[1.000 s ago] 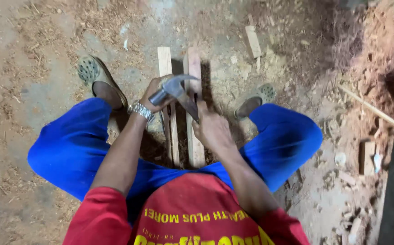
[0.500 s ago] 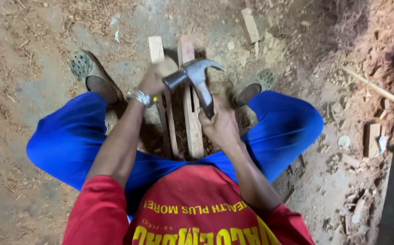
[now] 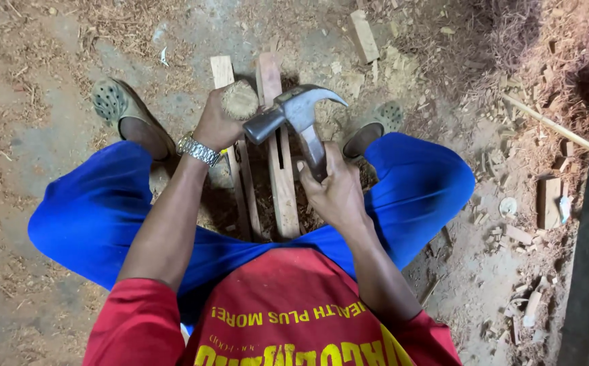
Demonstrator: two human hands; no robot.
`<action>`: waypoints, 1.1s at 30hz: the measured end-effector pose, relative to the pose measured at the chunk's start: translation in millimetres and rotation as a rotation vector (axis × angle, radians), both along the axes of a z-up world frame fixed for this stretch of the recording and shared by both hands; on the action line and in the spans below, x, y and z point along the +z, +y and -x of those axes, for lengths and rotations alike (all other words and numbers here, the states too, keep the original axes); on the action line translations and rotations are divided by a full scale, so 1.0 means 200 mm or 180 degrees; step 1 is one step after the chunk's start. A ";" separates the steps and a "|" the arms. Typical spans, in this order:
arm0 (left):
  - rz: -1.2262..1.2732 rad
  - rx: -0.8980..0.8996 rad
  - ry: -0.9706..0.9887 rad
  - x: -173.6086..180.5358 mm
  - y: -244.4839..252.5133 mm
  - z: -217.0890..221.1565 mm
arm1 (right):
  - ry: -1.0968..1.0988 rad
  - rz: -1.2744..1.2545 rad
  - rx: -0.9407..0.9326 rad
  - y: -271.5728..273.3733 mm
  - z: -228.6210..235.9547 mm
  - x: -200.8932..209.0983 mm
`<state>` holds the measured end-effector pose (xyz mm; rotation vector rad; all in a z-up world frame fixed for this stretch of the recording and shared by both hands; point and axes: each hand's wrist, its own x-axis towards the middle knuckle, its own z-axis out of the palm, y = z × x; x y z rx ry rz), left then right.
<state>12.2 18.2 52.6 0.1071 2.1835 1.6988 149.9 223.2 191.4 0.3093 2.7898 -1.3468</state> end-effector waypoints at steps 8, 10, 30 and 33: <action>0.0685 0.0294 -0.0074 -0.09 -0.02 -0.01 | 0.0158 -0.0073 0.0092 0.01 -0.02 -0.03; 0.0659 0.0336 -0.0151 -0.11 -0.02 -0.01 | 0.0190 -0.0075 0.0116 0.01 -0.02 -0.03; 0.0101 -0.0072 -0.0003 -0.09 -0.03 0.01 | 0.0272 -0.0015 0.0293 -0.06 0.07 0.10; 0.0086 -0.0232 0.0672 -0.15 -0.04 0.00 | 0.0368 0.0002 0.0369 -0.05 0.08 0.11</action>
